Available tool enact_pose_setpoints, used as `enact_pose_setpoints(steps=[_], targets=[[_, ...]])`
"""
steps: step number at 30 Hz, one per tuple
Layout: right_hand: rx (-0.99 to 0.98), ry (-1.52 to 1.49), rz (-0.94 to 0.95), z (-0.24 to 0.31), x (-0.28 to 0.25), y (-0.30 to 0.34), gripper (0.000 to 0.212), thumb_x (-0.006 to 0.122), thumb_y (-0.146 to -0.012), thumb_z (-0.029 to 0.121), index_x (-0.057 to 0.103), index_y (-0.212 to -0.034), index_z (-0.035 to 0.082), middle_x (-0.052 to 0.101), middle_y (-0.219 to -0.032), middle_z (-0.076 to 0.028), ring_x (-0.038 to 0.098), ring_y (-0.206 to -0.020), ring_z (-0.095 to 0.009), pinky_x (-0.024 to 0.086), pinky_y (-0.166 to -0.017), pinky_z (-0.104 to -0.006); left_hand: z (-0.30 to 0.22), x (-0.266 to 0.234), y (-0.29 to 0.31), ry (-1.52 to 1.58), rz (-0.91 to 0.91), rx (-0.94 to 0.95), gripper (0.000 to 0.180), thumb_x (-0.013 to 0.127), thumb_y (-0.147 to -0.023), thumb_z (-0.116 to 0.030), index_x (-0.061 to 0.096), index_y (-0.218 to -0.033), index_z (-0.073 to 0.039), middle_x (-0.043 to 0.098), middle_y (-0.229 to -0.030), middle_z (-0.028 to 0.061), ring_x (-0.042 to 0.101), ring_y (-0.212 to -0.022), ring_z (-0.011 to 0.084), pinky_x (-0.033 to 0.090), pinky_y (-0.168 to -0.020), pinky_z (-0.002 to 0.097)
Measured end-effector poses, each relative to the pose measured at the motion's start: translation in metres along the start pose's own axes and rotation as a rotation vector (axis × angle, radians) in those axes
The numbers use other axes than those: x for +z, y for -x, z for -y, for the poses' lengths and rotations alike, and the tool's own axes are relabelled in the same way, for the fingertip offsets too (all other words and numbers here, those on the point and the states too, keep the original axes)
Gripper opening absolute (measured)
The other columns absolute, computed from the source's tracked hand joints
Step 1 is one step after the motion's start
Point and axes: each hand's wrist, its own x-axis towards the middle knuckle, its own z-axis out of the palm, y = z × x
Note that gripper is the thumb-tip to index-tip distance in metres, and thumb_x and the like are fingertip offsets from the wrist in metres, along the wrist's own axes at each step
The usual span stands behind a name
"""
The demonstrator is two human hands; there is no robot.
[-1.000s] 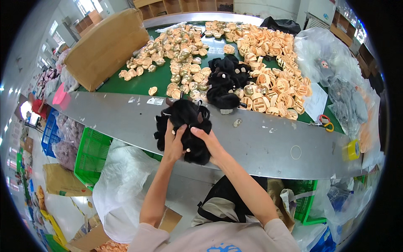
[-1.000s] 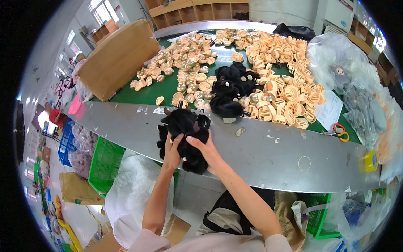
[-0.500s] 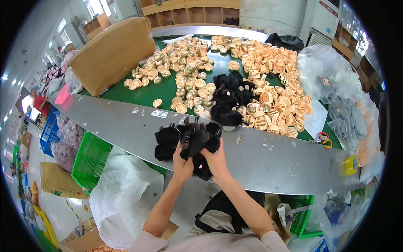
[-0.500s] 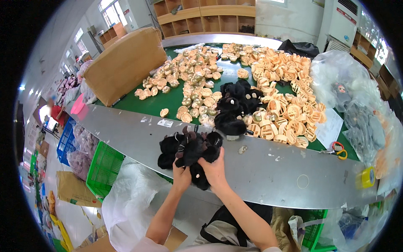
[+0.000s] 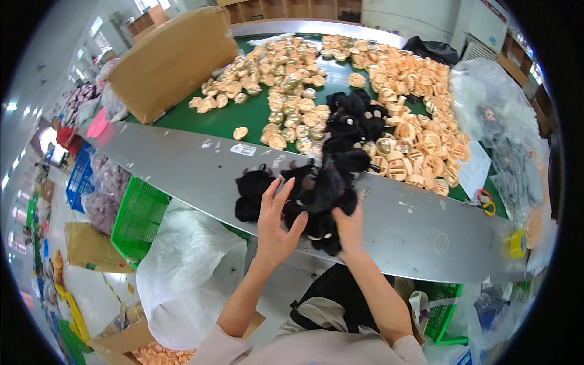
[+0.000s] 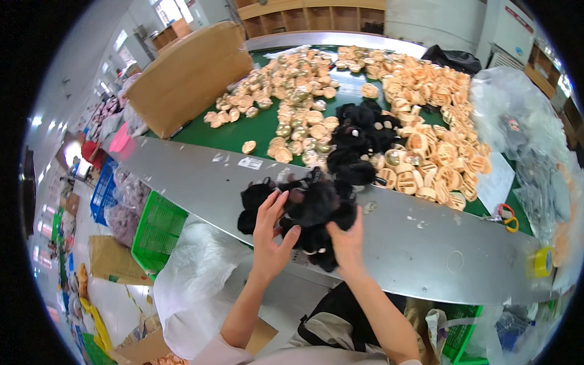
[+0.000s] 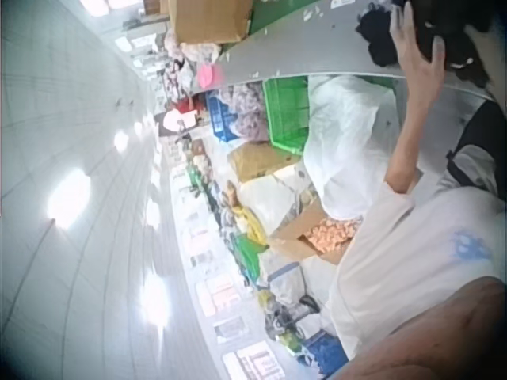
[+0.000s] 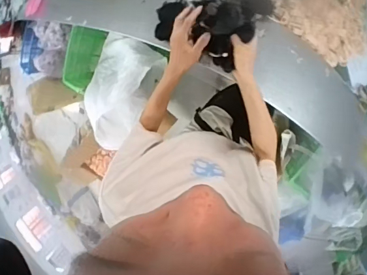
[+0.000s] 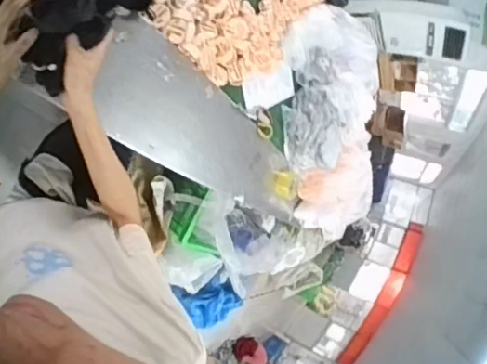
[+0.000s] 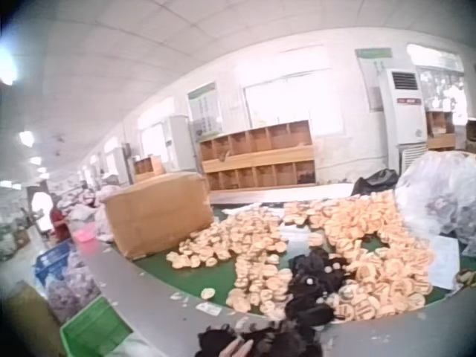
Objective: The person repeatedly picks up black plush toy bodies and wooden components, inserts the wooden pieces into the plush bodies, and secures them with rubber bands. The finished items are placed into a white bag on the table.
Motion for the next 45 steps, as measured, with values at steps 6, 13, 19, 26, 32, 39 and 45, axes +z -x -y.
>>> enact_pose_setpoints(steps=[6,13,19,26,32,39,45], targets=[[0.006,0.069,-0.037,0.006,-0.031,-0.002,0.052,0.055,-0.085,-0.004,0.044,-0.136,0.005,0.057,-0.122,-0.007,0.057,-0.109,-0.019,0.048,-0.095,-0.0336,0.039,-0.084,0.082,-0.309,-0.197,0.047,0.051,0.065,-0.082,-0.011,0.053,-0.131,0.0,0.048,-0.135,0.0184,0.06,-0.109,0.0292,0.052,-0.087,0.0377],[0.175,-0.197,-0.03,0.01,-0.072,0.008,0.041,0.056,-0.098,0.023,0.047,-0.135,0.008,0.06,-0.12,-0.011,0.063,-0.105,-0.025,0.057,-0.085,-0.0413,0.083,-0.166,0.227,-1.412,-0.036,-0.539,0.094,0.083,-0.064,-0.017,0.037,-0.145,-0.007,0.031,-0.148,0.0226,0.032,-0.134,0.041,0.025,-0.108,0.0577],[0.231,-0.226,-0.018,0.028,-0.09,0.011,0.035,0.05,-0.101,0.031,0.058,-0.124,0.006,0.066,-0.109,-0.006,0.066,-0.097,-0.021,0.056,-0.084,-0.0337,0.139,-0.214,0.297,-1.236,-0.101,-0.605,0.095,0.082,-0.066,-0.02,0.034,-0.148,-0.01,0.031,-0.149,0.0218,0.031,-0.136,0.0392,0.024,-0.108,0.0596],[0.258,-0.17,-0.001,0.032,-0.083,0.03,0.034,0.047,-0.103,0.031,0.057,-0.123,0.005,0.065,-0.107,-0.006,0.065,-0.094,-0.018,0.055,-0.078,-0.0312,0.189,-0.284,0.29,-1.539,-0.149,-0.478,0.046,0.075,-0.072,-0.017,0.061,-0.116,-0.011,0.055,-0.127,0.0116,0.047,-0.124,0.0309,0.032,-0.1,0.0534],[0.463,-0.031,0.069,-0.001,-0.048,0.052,0.03,0.06,-0.094,0.034,0.065,-0.103,0.005,0.067,-0.092,-0.008,0.065,-0.084,-0.022,0.054,-0.077,-0.0343,0.169,-0.357,0.206,-1.316,-0.416,-0.329,0.013,0.069,-0.082,-0.019,0.062,-0.088,-0.011,0.065,-0.074,0.0115,0.064,-0.073,0.0324,0.044,-0.07,0.0467],[0.902,0.055,0.502,-0.079,0.082,0.126,0.035,0.062,-0.093,0.035,0.062,-0.114,0.008,0.068,-0.1,-0.008,0.068,-0.084,-0.022,0.058,-0.074,-0.0378,0.141,-0.416,0.142,-1.214,-0.535,-0.142,0.027,0.066,-0.089,-0.031,0.059,-0.074,-0.009,0.058,-0.06,0.0141,0.06,-0.06,0.0363,0.043,-0.053,0.0473],[0.851,0.055,0.893,-0.207,0.267,0.167,0.059,0.058,-0.095,0.042,0.045,-0.141,0.008,0.046,-0.143,-0.012,0.053,-0.124,-0.027,0.049,-0.1,-0.0407,0.137,-0.417,0.114,-1.142,-0.531,-0.043,0.027,0.067,-0.088,-0.03,0.061,-0.074,-0.008,0.057,-0.06,0.0169,0.059,-0.058,0.0376,0.043,-0.053,0.0461]])
